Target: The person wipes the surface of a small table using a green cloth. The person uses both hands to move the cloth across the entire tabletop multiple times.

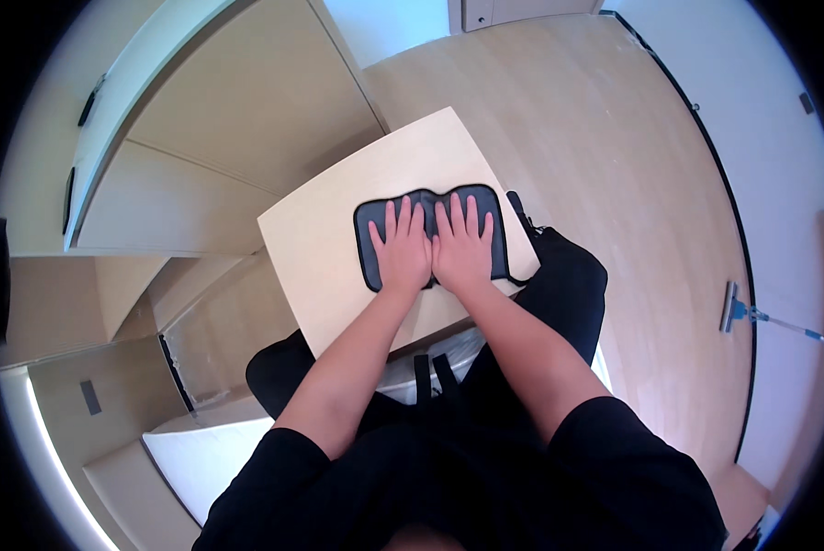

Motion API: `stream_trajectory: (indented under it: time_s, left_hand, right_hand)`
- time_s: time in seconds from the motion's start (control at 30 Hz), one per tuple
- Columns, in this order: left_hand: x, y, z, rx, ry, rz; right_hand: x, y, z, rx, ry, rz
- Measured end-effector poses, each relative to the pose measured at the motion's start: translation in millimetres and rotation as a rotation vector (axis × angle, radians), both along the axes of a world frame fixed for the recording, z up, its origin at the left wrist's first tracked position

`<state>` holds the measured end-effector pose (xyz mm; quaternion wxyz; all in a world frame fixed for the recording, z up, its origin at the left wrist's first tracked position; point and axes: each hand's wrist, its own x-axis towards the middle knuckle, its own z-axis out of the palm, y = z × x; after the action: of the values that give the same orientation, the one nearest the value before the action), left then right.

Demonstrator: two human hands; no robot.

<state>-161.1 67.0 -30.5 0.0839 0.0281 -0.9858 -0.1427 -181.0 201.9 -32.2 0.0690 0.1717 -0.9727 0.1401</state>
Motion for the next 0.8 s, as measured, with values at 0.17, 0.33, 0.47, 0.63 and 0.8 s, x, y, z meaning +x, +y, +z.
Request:
stream_trajectory:
  time_s: [0.17,0.33,0.47,0.63,0.8]
  left_hand:
    - [-81,-3,-2,-0.025,0.032,-0.018]
    - [-172,-11,-3,-0.030,0.064,-0.020]
    - [-237,-15,-9,-0.006,0.125,0.086]
    - [-294,-19,-11,-0.024,0.099,0.119]
    - [-315,-27,-17,-0.039,0.211,0.137]
  right_hand:
    - [-75,-6,-6,-0.003,0.094,-0.083]
    - [-159,-21,-7,-0.021,-0.026,-0.219]
    - [-222,-34,0,0.010,-0.149,-0.277]
    - [-278,-43,5,0.016,-0.243,-0.317]
    - [-300,-54,-1,-0.005,-0.176,-0.340]
